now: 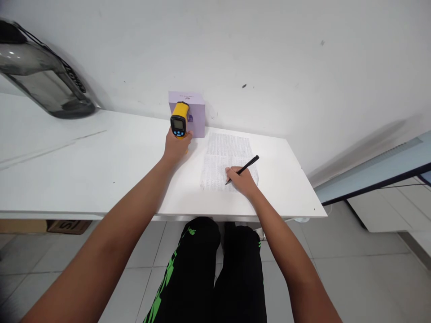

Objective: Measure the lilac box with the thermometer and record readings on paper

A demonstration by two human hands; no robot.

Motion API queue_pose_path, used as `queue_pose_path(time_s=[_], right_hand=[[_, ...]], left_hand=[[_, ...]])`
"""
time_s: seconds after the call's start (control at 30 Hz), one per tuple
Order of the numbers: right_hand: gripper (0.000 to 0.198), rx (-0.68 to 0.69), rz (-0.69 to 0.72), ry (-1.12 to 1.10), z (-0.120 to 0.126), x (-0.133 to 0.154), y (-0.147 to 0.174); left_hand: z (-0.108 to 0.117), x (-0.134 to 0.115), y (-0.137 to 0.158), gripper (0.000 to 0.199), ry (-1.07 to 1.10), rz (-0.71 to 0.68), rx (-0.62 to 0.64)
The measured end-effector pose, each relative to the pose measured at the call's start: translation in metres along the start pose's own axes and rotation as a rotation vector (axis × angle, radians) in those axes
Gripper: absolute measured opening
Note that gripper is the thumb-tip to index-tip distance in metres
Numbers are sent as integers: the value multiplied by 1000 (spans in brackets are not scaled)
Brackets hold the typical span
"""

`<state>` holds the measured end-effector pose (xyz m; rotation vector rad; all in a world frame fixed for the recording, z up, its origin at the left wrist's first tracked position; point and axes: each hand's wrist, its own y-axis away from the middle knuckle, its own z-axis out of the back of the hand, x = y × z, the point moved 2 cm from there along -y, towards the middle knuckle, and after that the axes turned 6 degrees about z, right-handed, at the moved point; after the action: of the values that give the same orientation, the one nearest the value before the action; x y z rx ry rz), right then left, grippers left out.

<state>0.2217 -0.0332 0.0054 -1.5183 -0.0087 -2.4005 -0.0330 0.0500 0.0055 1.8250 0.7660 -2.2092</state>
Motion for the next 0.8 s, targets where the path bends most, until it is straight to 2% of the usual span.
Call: queue_pose_path(time_s=[0.2, 0.33, 0.5, 0.8], right_hand=[[40, -28, -8, -27, 1, -1, 0], [40, -34, -2, -18, 0, -1, 0], [40, -39, -19, -28, 0, 0, 0], [40, -37, -14, -25, 0, -1, 0]], left_hand=[[7, -12, 6, 28, -174, -1, 16], [14, -21, 9, 30, -499, -48, 76], [16, -24, 11, 22, -835, -140, 135], [19, -22, 9, 25, -942, -109, 89]])
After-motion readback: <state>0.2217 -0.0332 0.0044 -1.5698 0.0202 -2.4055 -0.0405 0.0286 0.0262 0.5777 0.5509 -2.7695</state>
